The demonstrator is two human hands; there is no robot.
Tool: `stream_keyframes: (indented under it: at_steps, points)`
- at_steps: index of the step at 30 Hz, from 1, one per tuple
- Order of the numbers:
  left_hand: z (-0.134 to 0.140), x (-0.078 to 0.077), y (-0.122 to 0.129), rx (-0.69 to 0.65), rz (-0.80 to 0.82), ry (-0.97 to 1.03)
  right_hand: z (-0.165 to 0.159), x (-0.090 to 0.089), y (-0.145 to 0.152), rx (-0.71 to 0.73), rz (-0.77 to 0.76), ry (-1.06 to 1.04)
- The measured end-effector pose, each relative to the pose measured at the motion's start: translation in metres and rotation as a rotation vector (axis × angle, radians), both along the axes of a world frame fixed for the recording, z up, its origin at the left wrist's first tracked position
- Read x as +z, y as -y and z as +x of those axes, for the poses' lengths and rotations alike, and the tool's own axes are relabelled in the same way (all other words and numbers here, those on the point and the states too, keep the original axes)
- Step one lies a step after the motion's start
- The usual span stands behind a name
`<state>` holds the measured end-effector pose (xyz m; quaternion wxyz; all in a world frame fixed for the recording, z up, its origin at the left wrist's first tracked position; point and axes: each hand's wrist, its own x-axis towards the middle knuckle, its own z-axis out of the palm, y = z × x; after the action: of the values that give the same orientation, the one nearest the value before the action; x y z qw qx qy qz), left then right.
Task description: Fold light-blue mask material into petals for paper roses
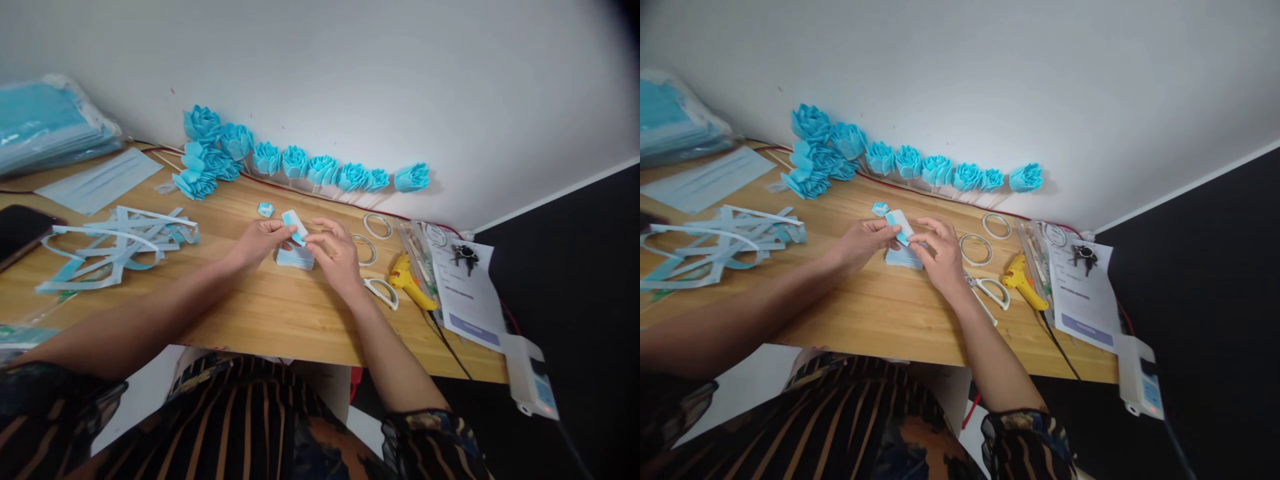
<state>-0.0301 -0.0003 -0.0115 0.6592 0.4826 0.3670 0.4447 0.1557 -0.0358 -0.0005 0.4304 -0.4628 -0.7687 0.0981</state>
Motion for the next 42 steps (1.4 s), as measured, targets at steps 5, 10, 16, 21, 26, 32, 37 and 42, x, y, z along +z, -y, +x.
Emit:
stream_keyframes:
  at_steps: [5,10,16,21,26,32,37,42]
  points:
    - [0.002,0.002,0.001,-0.015,0.003,0.032,-0.002,0.000,0.002,-0.013,-0.013,-0.030]
    - [0.001,0.006,0.004,-0.052,0.081,-0.055,-0.004,0.001,0.002,-0.024,-0.012,-0.040]
    - [0.001,0.007,0.005,-0.105,0.123,-0.099,-0.006,0.003,0.003,-0.057,-0.061,-0.099]
    - [0.002,0.003,0.003,-0.122,0.131,-0.115,-0.007,0.003,0.003,-0.069,-0.140,-0.159]
    - [0.001,0.005,0.005,-0.122,0.160,-0.136,-0.008,0.001,0.003,-0.080,-0.153,-0.155]
    - [0.000,0.009,0.006,-0.087,0.175,-0.147,-0.006,0.003,0.003,-0.048,-0.242,-0.285]
    - [0.000,0.011,0.007,-0.110,0.176,-0.167,-0.002,0.004,0.001,0.045,-0.503,-0.580]
    - [0.000,0.010,0.007,-0.144,0.186,-0.143,-0.002,0.003,0.000,0.087,-0.608,-0.630]
